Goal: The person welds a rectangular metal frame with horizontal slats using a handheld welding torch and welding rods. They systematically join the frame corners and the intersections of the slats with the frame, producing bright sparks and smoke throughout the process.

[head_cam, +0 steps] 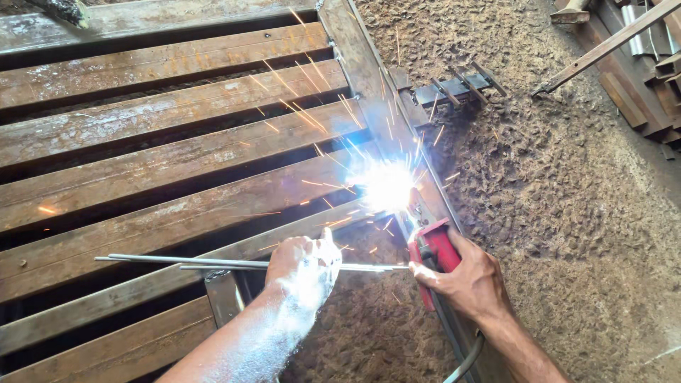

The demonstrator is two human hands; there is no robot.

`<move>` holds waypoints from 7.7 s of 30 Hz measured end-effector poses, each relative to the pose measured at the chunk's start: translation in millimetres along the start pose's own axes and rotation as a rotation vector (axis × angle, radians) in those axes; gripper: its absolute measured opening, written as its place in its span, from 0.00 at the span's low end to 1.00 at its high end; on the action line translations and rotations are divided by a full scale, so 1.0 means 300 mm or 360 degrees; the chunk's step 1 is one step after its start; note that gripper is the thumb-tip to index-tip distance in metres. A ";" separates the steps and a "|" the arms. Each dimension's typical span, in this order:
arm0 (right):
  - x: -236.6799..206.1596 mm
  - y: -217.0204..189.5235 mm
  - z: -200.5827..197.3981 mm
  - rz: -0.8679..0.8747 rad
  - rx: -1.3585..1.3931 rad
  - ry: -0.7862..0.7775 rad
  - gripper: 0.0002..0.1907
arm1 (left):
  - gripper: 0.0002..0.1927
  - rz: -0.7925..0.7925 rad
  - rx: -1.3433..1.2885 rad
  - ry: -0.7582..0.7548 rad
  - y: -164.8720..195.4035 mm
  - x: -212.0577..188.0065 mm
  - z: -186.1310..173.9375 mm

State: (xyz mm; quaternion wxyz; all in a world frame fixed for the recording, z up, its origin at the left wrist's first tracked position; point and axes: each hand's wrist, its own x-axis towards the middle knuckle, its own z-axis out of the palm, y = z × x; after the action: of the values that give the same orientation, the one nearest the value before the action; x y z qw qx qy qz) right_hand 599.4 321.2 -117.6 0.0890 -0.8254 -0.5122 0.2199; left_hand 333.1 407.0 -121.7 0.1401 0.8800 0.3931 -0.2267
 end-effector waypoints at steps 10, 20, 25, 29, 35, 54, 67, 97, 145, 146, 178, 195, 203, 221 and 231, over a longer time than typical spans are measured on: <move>-0.010 -0.070 -0.030 -0.0029 -0.0026 -0.0022 0.55 | 0.32 0.0003 -0.0004 -0.0019 -0.001 -0.008 -0.003; -0.053 0.004 -0.063 0.0190 0.1537 -0.0094 0.40 | 0.32 0.0192 -0.0017 0.0103 -0.024 -0.014 0.024; -0.076 0.098 -0.062 0.0328 0.1536 -0.0502 0.45 | 0.17 -0.0044 -0.1103 -0.0270 -0.096 -0.013 -0.006; -0.129 0.132 -0.053 0.0278 0.1556 -0.0677 0.47 | 0.12 -0.0151 -0.1827 -0.0797 -0.141 -0.058 -0.027; -0.217 0.027 -0.037 0.0353 0.1343 -0.0942 0.43 | 0.11 -0.0362 -0.2084 -0.0798 -0.114 -0.097 -0.057; -0.365 -0.186 0.174 0.0013 -0.0647 -0.0464 0.30 | 0.11 -0.0831 -0.1804 -0.0575 0.013 -0.255 0.111; -0.347 -0.082 0.203 -0.0390 -0.0821 -0.0158 0.34 | 0.14 -0.0734 -0.2312 -0.0226 -0.107 -0.242 0.000; -0.396 0.017 0.148 0.1264 0.2094 -0.1514 0.27 | 0.16 -0.0414 -0.1093 -0.0145 -0.063 -0.327 0.008; -0.475 -0.013 0.055 0.1230 0.2635 -0.1780 0.30 | 0.18 -0.0072 -0.0501 0.0046 -0.139 -0.422 -0.061; -0.474 -0.017 0.050 0.1231 0.2655 -0.1767 0.31 | 0.20 -0.0070 -0.0556 0.0081 -0.138 -0.427 -0.067; -0.407 0.108 0.010 0.0233 0.2598 -0.1559 0.47 | 0.12 -0.0404 -0.0312 0.0212 -0.184 -0.456 -0.053; -0.183 -0.022 -0.122 -0.0740 0.0791 0.0898 0.50 | 0.12 -0.0404 -0.0478 0.0781 -0.339 -0.302 -0.230; 0.006 -0.250 -0.426 -0.0856 0.0496 0.1241 0.53 | 0.21 -0.0165 -0.0293 0.1300 -0.481 -0.195 -0.321; 0.183 -0.283 -0.496 -0.0979 0.0325 0.0931 0.59 | 0.16 -0.0279 0.0090 0.0718 -0.577 -0.050 -0.467; 0.264 -0.411 -0.728 -0.0427 -0.0118 0.0332 0.62 | 0.08 -0.0322 0.0313 0.0358 -0.653 -0.073 -0.660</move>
State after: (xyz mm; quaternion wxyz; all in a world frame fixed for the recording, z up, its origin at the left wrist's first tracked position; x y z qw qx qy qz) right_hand 629.0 465.1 100.6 0.1398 -0.7707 -0.6136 0.1002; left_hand 229.4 605.0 45.9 -0.0151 0.8653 0.4687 -0.1771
